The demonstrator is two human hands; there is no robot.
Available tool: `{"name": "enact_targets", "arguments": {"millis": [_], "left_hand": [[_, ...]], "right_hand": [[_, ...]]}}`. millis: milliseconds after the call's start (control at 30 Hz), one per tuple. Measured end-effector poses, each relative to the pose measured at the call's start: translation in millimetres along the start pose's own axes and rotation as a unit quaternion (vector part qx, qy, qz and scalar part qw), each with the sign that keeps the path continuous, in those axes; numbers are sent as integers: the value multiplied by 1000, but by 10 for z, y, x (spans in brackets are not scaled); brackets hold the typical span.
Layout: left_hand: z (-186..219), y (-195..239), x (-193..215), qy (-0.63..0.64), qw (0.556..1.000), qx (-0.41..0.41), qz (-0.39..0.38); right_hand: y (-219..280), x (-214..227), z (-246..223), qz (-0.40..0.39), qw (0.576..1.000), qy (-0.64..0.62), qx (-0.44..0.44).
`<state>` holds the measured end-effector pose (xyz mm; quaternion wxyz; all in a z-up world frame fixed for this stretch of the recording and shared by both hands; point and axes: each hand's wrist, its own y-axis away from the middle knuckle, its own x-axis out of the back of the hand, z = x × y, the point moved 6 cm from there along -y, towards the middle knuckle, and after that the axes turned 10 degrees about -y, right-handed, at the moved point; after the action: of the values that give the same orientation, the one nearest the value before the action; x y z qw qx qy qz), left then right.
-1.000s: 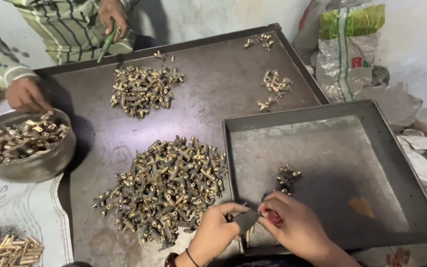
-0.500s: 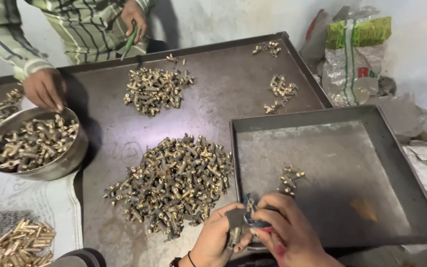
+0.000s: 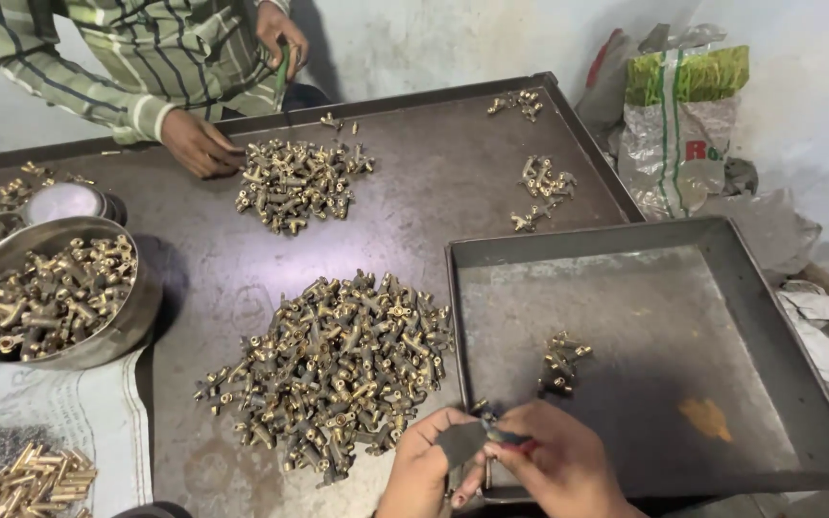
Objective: Manually cleaning and finishing small metal fittings using an abrasive pad and a hand tool.
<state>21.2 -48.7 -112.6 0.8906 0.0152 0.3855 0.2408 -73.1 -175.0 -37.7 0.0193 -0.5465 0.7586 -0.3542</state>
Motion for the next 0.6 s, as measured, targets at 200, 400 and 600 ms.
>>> {"name": "enact_targets", "arguments": {"millis": [200,400,600], "left_hand": [[327,-26,15,-218,962,-88,137],[594,-3,-9,-86,990,-61,94],[468,99,-352,-56,993,62,-78]], "right_hand": [[549,65,980,192,740,-365,-532],[251,231,662,124,805,-276,-510],[0,-30,291,-37,791,-316,-523]]}}
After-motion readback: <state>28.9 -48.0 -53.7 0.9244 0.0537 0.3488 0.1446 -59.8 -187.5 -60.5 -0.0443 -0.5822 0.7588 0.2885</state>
